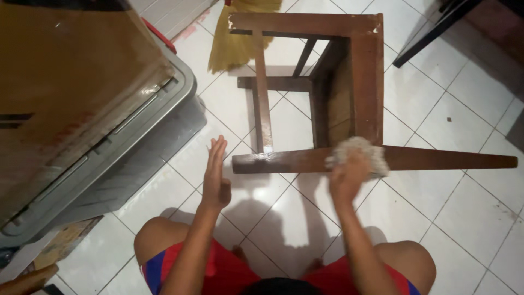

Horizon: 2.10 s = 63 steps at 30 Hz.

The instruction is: The person wipes down the seat, backrest, and legs of a wooden chair using a cloth.

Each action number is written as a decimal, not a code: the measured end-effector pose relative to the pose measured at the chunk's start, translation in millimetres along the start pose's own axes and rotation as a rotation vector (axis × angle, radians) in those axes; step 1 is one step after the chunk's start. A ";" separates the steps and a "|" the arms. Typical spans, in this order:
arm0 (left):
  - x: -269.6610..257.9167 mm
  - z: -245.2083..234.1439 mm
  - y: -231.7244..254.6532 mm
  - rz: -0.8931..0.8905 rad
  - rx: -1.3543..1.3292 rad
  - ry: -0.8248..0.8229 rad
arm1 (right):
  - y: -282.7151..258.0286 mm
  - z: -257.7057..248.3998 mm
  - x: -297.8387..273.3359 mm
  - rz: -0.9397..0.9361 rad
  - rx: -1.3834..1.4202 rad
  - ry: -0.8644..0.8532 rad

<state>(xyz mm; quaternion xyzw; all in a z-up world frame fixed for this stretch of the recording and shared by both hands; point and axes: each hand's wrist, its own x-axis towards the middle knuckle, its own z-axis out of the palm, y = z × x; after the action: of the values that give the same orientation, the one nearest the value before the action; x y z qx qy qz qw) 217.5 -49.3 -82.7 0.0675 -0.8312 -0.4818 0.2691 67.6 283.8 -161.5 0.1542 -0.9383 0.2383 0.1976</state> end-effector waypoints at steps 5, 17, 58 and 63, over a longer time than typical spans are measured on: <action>-5.6 -1.0 3.0 0.043 0.055 -0.026 | -169.9 36.3 -13.5 0.140 0.640 -0.448; -2.1 19.7 1.6 0.134 0.154 -0.067 | -205.9 -1.3 9.1 -0.669 0.549 -0.369; 60.4 173.1 56.0 0.084 0.415 -0.558 | 12.2 103.1 377.9 -0.145 -0.103 -0.115; 62.3 165.1 59.5 0.161 0.346 -0.511 | 4.0 136.9 374.6 -0.223 0.003 -0.028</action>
<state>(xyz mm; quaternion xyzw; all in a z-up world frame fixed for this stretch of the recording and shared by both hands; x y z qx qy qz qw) 88.9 85.1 -73.6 -0.0770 -0.9442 -0.3116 0.0733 -302.2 144.4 -107.3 0.2613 -0.9176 0.2139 0.2095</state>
